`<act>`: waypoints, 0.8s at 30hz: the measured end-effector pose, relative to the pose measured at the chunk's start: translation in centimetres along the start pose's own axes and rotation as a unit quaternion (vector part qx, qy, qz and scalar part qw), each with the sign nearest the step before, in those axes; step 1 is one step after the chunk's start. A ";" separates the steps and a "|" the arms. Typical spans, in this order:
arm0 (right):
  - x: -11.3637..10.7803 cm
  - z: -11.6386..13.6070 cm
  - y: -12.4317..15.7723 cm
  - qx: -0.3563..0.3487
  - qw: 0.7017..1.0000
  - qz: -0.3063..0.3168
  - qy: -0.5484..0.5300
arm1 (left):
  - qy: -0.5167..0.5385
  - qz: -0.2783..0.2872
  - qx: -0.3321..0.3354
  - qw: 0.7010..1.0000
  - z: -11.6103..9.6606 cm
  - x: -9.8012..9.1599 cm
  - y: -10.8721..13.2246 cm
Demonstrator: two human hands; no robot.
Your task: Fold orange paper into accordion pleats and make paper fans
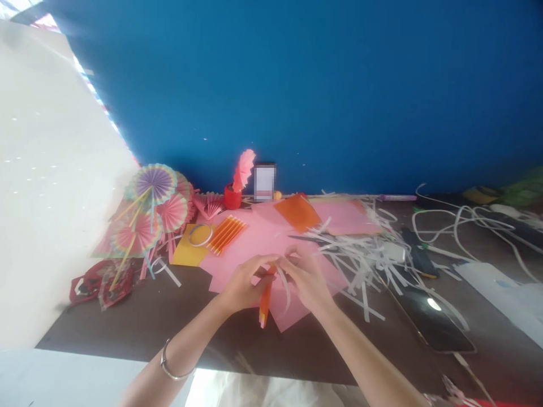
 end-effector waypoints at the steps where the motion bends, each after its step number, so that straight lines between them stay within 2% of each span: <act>1: 0.1 0.0 0.0 0.001 1.000 0.003 -0.003 | 0.005 -0.001 -0.006 1.000 -0.1 -0.1 0.0; 7: 0.8 0.1 0.0 -0.004 0.998 0.061 -0.034 | 0.063 -0.028 -0.052 0.996 0.2 -0.9 -0.3; 15: 0.8 0.2 -0.2 -0.024 0.993 0.061 0.103 | 0.070 -0.059 -0.096 0.991 0.9 -1.7 -0.2; 19: 1.2 -0.1 -0.4 -0.031 0.979 0.094 0.178 | 0.035 -0.061 -0.095 0.993 0.8 -1.9 -0.2; 24: 1.2 0.0 -0.3 0.004 0.989 0.115 0.095 | 0.011 -0.086 -0.088 0.992 0.7 -2.3 -0.2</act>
Point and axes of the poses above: each hand's wrist, its own y-axis away from the middle knuckle, its own x-axis out of the palm, z = x × y, the point moved 8 cm from there along -y, towards the middle knuckle, and after that the axes turned 1 degree about z, right-handed, at the moved point
